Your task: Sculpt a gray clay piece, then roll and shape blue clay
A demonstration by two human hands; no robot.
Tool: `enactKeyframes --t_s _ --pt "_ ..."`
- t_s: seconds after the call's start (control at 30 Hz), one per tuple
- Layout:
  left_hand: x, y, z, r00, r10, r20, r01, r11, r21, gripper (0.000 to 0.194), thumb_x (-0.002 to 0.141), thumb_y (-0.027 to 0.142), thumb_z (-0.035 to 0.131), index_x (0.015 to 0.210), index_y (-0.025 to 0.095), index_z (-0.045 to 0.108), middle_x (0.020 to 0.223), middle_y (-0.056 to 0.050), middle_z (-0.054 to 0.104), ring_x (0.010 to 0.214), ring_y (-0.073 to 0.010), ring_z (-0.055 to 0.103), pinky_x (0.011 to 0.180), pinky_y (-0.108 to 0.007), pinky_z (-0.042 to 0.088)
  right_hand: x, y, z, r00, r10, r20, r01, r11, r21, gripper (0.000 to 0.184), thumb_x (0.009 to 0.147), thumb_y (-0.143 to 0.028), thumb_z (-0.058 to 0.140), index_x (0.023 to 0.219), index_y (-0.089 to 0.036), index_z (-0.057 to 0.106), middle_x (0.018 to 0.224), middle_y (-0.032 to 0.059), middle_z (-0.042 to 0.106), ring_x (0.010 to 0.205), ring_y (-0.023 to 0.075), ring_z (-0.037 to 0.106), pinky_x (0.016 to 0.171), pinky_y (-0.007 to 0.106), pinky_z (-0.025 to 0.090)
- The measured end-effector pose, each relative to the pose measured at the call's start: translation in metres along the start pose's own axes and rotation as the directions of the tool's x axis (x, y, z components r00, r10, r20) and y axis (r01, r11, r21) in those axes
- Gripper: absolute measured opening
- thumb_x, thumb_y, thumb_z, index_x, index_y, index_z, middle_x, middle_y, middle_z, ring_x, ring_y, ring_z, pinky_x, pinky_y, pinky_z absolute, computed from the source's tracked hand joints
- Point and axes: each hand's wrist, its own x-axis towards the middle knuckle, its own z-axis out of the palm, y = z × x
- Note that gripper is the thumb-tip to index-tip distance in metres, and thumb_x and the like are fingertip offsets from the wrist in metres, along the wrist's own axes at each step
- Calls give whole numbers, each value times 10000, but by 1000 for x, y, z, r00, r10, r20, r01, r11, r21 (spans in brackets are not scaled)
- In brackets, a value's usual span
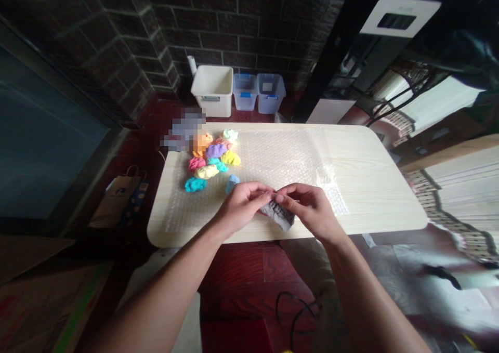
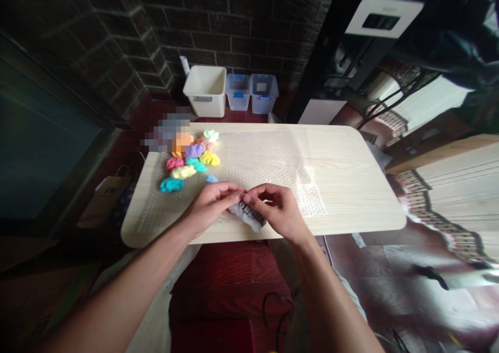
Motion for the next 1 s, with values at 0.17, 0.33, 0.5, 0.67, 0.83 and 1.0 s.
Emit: enactKeyframes --t_s 0.17,0.33,0.5,0.67,0.83,1.0 --pt "-3 -3 -2 989 143 33 -147 967 210 325 955 401 722 1149 143 675 922 -73 768 825 -172 695 738 -261 495 2 3 -2 1000 25 19 -25 1000 3 376 777 -506 905 853 -151 808 750 44 747 645 145 602 589 281 456" --pt "-5 -4 -1 981 179 68 -190 955 228 307 1004 412 657 1195 172 643 940 -53 741 859 -179 679 749 -266 476 2 -2 0 998 64 10 -64 998 27 407 739 -535 917 767 -156 771 619 -5 632 557 111 469 494 261 322" --pt "-4 -3 -2 982 172 75 -184 961 204 304 1004 396 636 1218 180 642 844 -16 690 743 -155 597 681 -259 425 1 -3 0 999 48 -12 -48 998 32 387 762 -533 906 781 -169 777 669 17 691 598 136 557 526 267 415" --pt "-6 -4 -3 982 172 83 -187 954 233 314 997 376 649 1242 181 617 925 -50 737 730 -152 616 655 -249 435 0 -2 0 1000 -8 7 7 999 37 326 793 -508 892 918 -210 855 873 60 810 762 201 698 694 326 570" --pt "-6 -1 -1 990 131 50 -138 974 180 356 972 383 693 1247 171 615 875 -40 735 721 -147 652 650 -234 489 1 1 0 999 -40 -27 40 999 17 304 790 -485 900 871 -195 858 806 66 798 707 191 679 647 321 561" --pt "-2 1 0 997 71 32 -71 997 -15 432 882 360 802 1207 113 660 979 -97 772 846 -191 739 803 -308 601 2 6 1 978 -68 -196 81 995 61 276 800 -450 900 915 -204 847 831 60 791 724 186 680 648 318 553"
